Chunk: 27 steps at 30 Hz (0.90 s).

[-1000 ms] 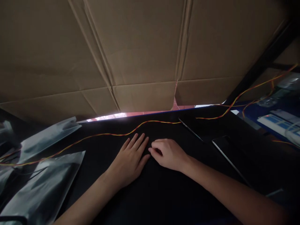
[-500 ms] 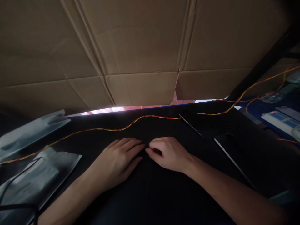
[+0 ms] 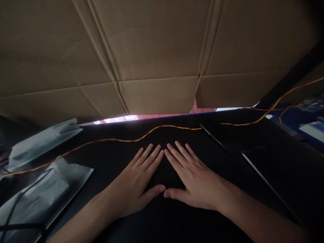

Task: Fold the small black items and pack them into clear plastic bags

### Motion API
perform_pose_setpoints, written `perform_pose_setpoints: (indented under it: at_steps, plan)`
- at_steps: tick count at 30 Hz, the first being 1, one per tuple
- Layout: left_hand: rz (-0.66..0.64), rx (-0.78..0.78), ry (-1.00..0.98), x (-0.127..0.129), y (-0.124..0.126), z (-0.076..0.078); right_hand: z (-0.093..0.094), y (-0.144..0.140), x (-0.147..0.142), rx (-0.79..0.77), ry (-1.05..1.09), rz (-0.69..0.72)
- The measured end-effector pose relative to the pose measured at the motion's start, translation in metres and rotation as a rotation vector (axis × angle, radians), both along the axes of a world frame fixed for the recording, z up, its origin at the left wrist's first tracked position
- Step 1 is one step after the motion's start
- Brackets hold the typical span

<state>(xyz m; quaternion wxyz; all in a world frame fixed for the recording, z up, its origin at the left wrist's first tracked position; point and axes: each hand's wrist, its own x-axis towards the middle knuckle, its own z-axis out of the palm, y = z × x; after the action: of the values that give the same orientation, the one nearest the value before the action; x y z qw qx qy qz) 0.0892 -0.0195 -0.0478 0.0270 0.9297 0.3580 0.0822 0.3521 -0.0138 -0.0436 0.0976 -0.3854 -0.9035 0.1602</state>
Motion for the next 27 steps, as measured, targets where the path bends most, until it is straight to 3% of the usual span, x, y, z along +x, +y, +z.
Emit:
perform_pose_setpoints:
  at_steps: [4, 13, 17, 20, 22, 25, 27]
  plan:
    - [0.012, 0.001, 0.008, -0.001, -0.001, 0.001, -0.001, 0.001, -0.001, -0.094, -0.072, 0.011]
    - [0.008, -0.012, 0.000, 0.001, 0.000, -0.001, -0.002, 0.005, -0.002, -0.053, -0.004, 0.010]
    - [0.001, -0.032, 0.014, -0.003, 0.008, 0.008, -0.001, 0.006, -0.001, -0.080, -0.024, 0.004]
    - [0.104, -0.011, 0.040, -0.035, 0.011, 0.022, 0.001, 0.006, 0.000, -0.087, -0.007, -0.021]
    - [0.293, 0.055, 0.069, -0.074, 0.004, 0.027, 0.003, 0.006, 0.000, -0.099, -0.012, -0.026]
    - [0.577, 0.140, 0.129, -0.143, -0.020, 0.014, 0.005, 0.005, 0.001, -0.124, -0.032, -0.019]
    - [0.627, 0.115, 0.154, -0.182, -0.038, -0.005, 0.005, 0.004, 0.002, -0.123, -0.023, -0.018]
